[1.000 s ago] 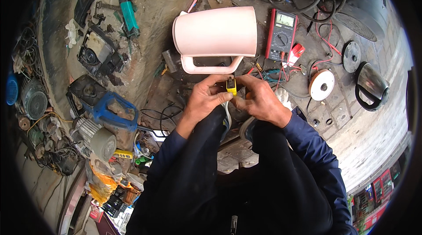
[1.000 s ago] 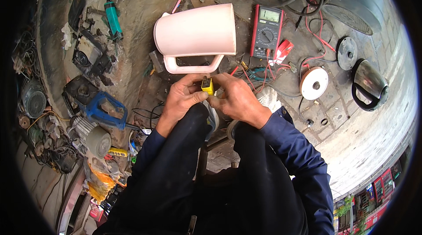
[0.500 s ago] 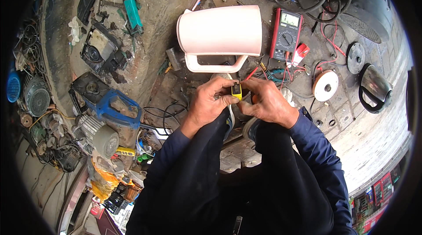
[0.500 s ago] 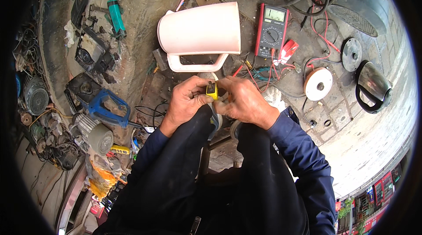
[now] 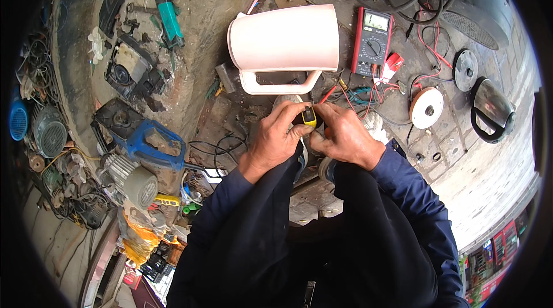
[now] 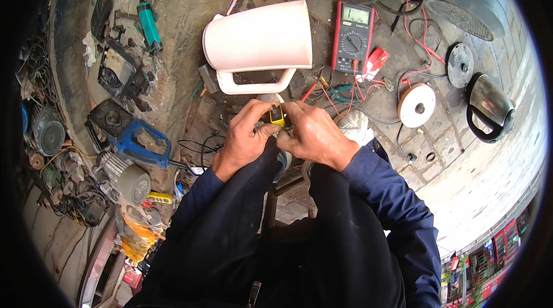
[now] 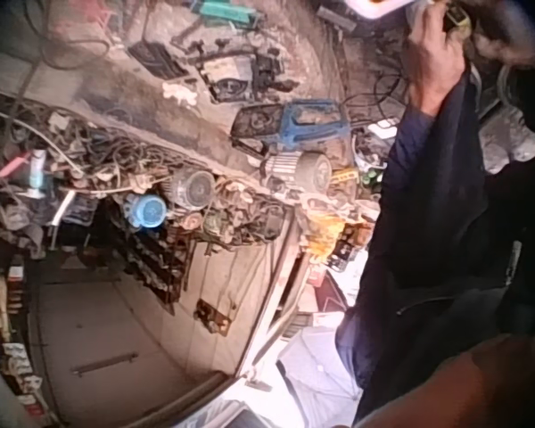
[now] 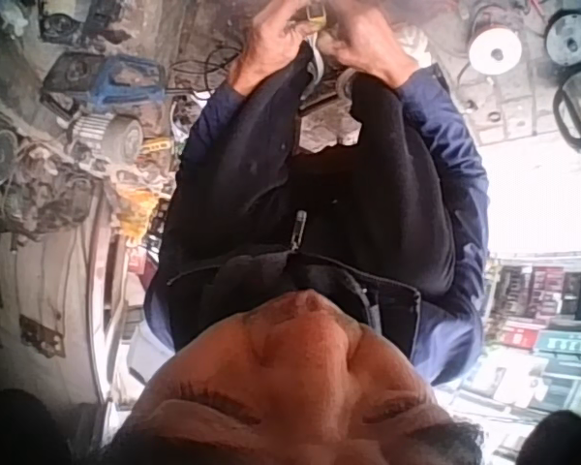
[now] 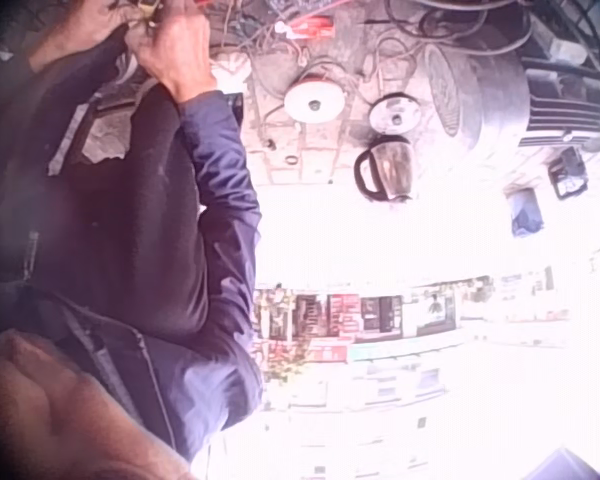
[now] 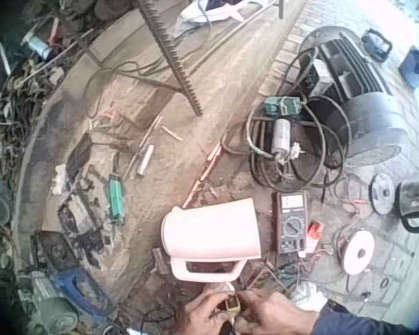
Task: The person repairs a pink electric kettle by testing its internal components with a multimeter, stripping and twisting wires, and reassembling the base. They use a screwdriver to open the kettle and secure the parts back together.
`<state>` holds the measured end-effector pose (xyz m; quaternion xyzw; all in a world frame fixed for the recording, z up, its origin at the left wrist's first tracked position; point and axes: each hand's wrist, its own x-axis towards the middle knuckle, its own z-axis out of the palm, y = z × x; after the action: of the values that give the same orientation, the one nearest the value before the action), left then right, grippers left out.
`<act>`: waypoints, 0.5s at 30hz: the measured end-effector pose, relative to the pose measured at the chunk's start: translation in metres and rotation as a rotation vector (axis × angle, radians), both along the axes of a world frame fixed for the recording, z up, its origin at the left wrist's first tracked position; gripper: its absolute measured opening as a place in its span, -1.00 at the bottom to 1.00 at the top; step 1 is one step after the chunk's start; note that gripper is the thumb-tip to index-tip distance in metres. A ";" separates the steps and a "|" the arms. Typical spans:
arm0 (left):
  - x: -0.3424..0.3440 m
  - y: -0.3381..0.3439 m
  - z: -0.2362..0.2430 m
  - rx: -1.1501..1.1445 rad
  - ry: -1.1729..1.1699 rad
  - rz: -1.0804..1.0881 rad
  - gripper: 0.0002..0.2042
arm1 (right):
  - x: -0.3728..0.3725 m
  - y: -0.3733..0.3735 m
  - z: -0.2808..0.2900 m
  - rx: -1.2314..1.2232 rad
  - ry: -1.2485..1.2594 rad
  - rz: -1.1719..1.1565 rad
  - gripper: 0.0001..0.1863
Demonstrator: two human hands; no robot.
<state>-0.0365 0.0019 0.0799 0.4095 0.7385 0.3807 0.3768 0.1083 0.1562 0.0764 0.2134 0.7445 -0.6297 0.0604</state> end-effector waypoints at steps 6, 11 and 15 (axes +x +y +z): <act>-0.002 0.001 -0.010 0.035 -0.140 0.037 -0.60 | 0.001 0.011 0.001 -0.234 -0.096 -0.032 -0.51; -0.003 0.001 -0.005 0.007 -0.088 0.005 -0.59 | 0.005 0.021 0.002 -0.213 -0.078 -0.068 -0.49; 0.001 0.003 -0.001 -0.050 -0.202 0.106 -0.59 | 0.006 0.021 0.001 -0.132 -0.010 -0.048 -0.51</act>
<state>-0.0355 0.0047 0.0792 0.3200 0.7266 0.4209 0.4387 0.1142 0.1767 0.0773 0.2298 0.6957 -0.6777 0.0629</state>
